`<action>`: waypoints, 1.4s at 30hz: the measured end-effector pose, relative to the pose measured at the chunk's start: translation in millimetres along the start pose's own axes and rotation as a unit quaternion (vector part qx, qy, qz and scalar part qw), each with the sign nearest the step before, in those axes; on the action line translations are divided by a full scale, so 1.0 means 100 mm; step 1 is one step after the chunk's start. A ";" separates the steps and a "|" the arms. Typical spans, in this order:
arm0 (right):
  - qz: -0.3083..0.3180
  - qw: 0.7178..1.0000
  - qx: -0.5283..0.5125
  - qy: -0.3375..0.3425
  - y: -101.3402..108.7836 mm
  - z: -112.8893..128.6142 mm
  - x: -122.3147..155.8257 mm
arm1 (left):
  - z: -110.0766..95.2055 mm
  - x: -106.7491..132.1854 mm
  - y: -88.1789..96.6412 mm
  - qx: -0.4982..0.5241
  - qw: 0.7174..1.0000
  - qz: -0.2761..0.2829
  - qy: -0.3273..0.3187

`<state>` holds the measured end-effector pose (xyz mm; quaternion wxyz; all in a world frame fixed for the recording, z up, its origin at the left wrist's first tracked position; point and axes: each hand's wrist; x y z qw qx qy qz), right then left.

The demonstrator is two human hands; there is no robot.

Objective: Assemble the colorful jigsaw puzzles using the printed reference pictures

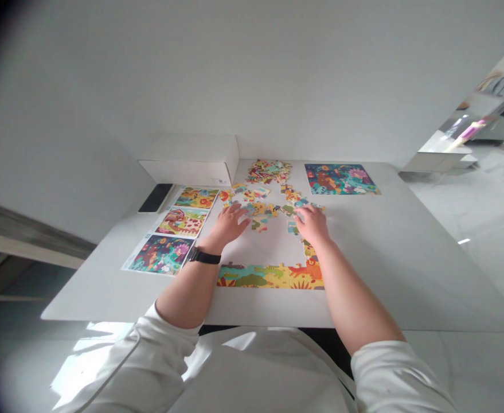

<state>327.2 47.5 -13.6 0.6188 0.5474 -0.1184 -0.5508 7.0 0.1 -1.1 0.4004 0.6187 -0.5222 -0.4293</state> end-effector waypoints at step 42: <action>0.093 0.994 0.057 -0.009 -0.15 0.08 0.06 | -0.12 0.09 -0.03 -0.039 0.997 0.026 0.066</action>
Point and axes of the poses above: each hand's wrist, its own x-axis away from the middle knuckle, its own y-axis out of the back of the hand, z = x × y, and after that the axes turned 11 degrees about y, right-handed
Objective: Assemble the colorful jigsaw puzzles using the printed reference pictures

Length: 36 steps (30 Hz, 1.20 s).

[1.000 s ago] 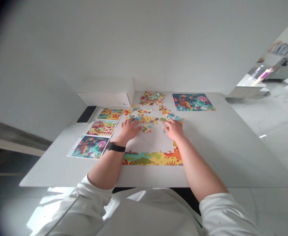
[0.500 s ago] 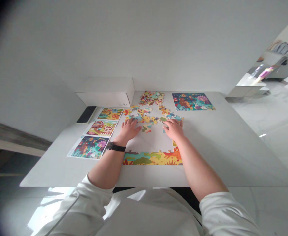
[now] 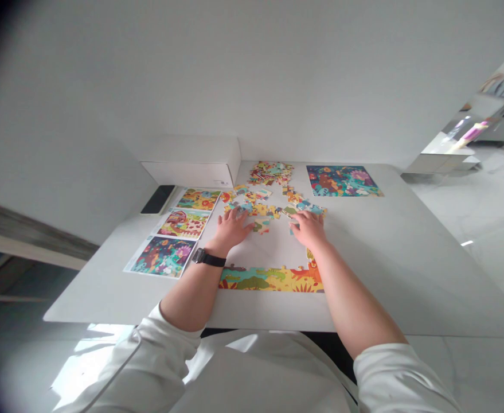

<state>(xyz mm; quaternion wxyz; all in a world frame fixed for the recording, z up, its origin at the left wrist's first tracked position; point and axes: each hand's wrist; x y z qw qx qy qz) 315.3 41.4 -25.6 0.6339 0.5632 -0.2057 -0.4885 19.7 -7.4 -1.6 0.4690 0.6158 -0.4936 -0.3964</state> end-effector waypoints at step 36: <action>0.032 0.999 0.024 0.006 0.02 0.00 -0.01 | -0.06 0.09 0.01 0.002 0.997 -0.021 -0.074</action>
Point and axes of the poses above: each hand's wrist, its own x-axis away from the middle knuckle, its own y-axis out of the back of the hand, z = x × y, and after that the axes turned 11 degrees about y, right-handed
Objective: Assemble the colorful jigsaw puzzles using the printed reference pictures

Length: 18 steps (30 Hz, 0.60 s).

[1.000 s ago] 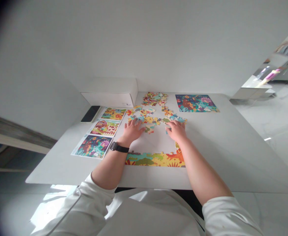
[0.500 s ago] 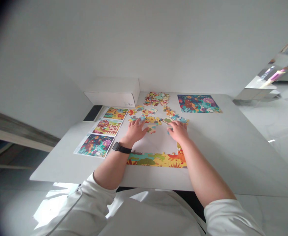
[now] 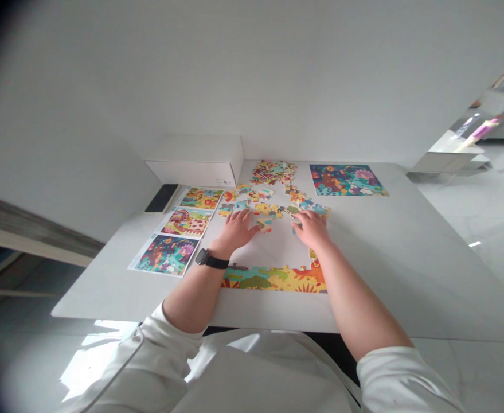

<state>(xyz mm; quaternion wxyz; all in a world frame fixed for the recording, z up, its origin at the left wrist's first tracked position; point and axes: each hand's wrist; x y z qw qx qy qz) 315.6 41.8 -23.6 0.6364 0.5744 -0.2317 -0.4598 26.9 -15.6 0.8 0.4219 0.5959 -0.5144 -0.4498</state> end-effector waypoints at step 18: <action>0.005 1.000 0.005 -0.012 -0.01 0.03 0.00 | -0.04 0.00 0.00 -0.035 0.999 0.004 0.037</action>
Point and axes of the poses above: each hand's wrist, its own x-axis away from the middle knuckle, its own y-axis out of the back of the hand, z = x × y, and after that the axes turned 11 degrees about y, right-handed
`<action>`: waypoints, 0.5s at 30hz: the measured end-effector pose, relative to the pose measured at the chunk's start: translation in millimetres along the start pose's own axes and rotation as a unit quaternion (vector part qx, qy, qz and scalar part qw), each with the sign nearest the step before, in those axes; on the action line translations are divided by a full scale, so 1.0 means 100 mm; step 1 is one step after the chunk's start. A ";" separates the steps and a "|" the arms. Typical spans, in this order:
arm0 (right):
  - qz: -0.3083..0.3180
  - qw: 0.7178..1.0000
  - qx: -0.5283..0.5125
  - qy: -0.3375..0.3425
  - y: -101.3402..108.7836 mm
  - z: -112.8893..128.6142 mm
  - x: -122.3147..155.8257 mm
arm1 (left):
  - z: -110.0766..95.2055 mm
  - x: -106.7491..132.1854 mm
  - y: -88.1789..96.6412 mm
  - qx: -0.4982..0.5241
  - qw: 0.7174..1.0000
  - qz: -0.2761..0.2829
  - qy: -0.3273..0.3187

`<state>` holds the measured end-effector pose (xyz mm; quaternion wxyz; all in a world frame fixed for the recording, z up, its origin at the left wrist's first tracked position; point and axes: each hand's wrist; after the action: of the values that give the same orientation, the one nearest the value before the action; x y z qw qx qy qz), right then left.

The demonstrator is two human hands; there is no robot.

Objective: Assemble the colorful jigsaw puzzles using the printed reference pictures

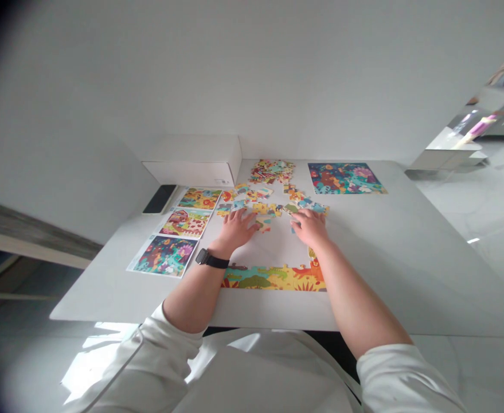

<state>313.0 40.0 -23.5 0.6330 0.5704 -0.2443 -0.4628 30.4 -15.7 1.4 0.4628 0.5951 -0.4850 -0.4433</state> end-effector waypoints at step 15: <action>0.019 1.000 0.007 -0.011 0.06 0.06 -0.01 | 0.01 -0.04 -0.04 0.023 1.000 -0.011 -0.010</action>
<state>309.2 37.5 -15.8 0.6349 0.5648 -0.2653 -0.4556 29.4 -11.4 -2.8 0.4396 0.6064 -0.4931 -0.4426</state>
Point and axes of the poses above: each hand's wrist, its own x-axis away from the middle knuckle, its own y-axis out of the back of the hand, z = x × y, and after that the axes turned 11 degrees about y, right-handed
